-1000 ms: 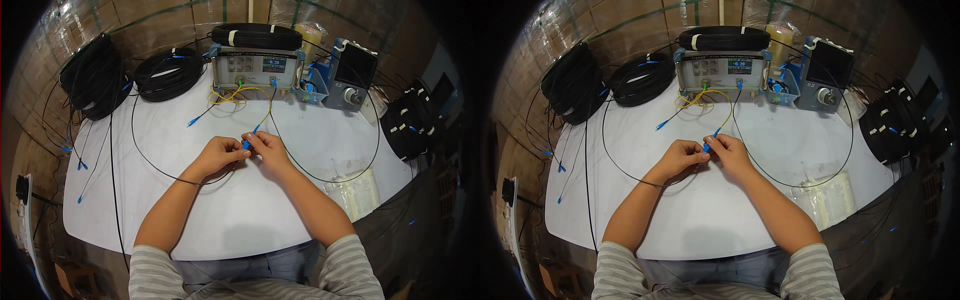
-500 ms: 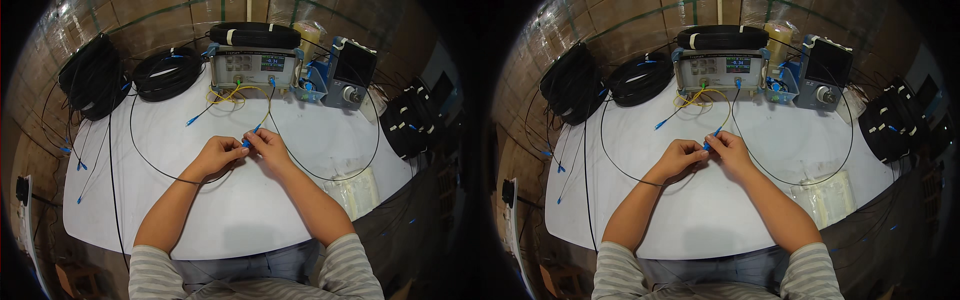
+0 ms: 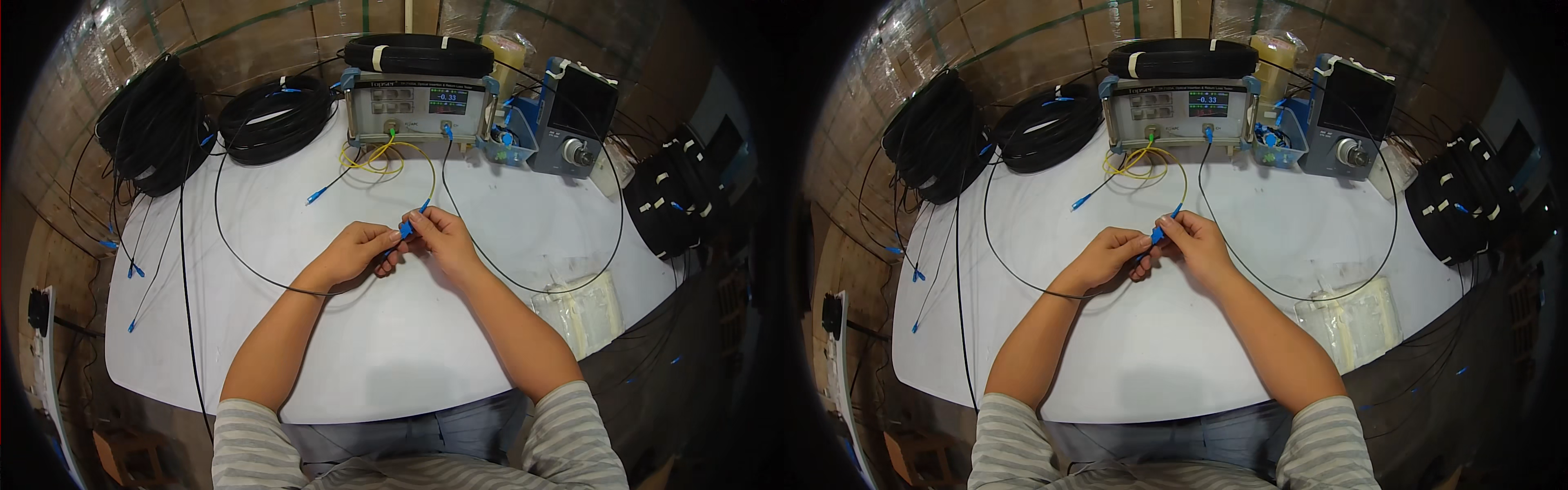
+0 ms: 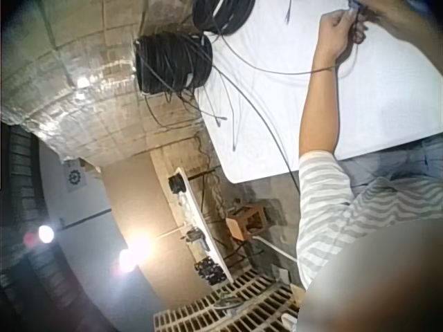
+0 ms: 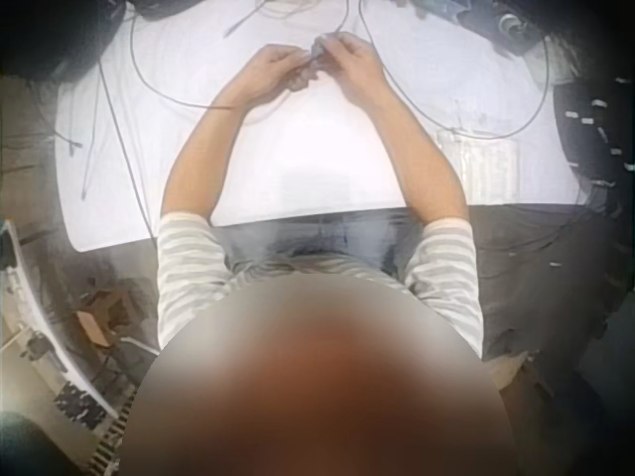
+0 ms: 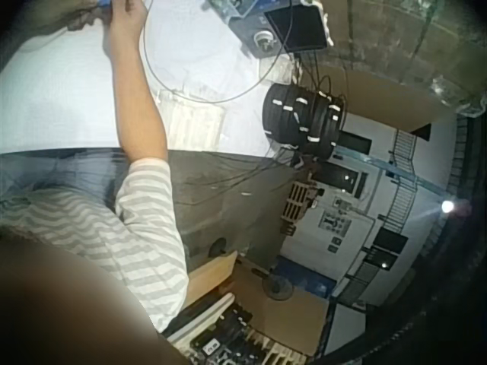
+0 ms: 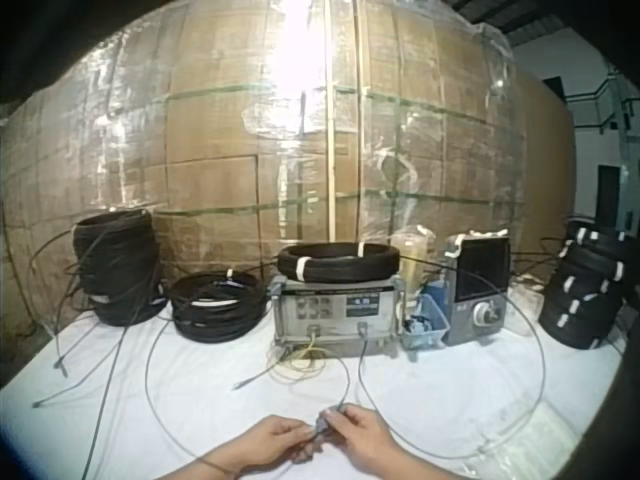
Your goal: The recorder is assembling and connecting fiber optic cables to an optical power meter or similar testing device.
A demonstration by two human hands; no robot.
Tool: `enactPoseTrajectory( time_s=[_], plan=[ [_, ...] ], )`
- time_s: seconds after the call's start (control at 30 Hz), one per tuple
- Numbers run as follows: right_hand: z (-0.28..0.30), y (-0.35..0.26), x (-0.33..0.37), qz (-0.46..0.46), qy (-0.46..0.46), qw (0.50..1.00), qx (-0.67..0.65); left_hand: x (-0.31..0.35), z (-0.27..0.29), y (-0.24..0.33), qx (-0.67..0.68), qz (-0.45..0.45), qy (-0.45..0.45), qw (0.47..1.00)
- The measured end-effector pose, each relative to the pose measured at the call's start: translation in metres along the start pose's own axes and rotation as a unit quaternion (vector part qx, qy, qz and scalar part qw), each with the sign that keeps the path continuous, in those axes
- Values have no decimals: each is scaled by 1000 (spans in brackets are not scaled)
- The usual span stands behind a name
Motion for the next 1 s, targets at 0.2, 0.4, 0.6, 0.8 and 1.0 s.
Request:
enactPoseTrajectory(
  time_s=[0.2, 0.4, 0.6, 0.8, 1.0],
  plan=[
    [3, 5, -2, 8, 8, 1000, 20, 0, -3, 2, 37, -5, 8, 999],
    [-3, -4, 1, 10, -6, 999, 44, 3, -9, 3, 4, -29, 64, 998],
    [4, 1, -2, 12, -1, 1000, 12, 1, -12, 6, -26, -31, 60, 997],
    [1, 1, -5, 15, 16, 999, -30, 6, -7, 4, 34, -30, 27, 999],
    [10, 5, -3, 7, -25, 999, -19, 2, 8, 5, 55, -18, -14, 998]
  ],
)
Point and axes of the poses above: each hand's wrist, its own x-axis away from the middle knuckle, its own z-axis out of the back of the hand, y = z × x, the point moved 1 cm from there along -x, towards the middle knuckle, and after that the axes turned 11 degrees about x, right-handed, at the moved point
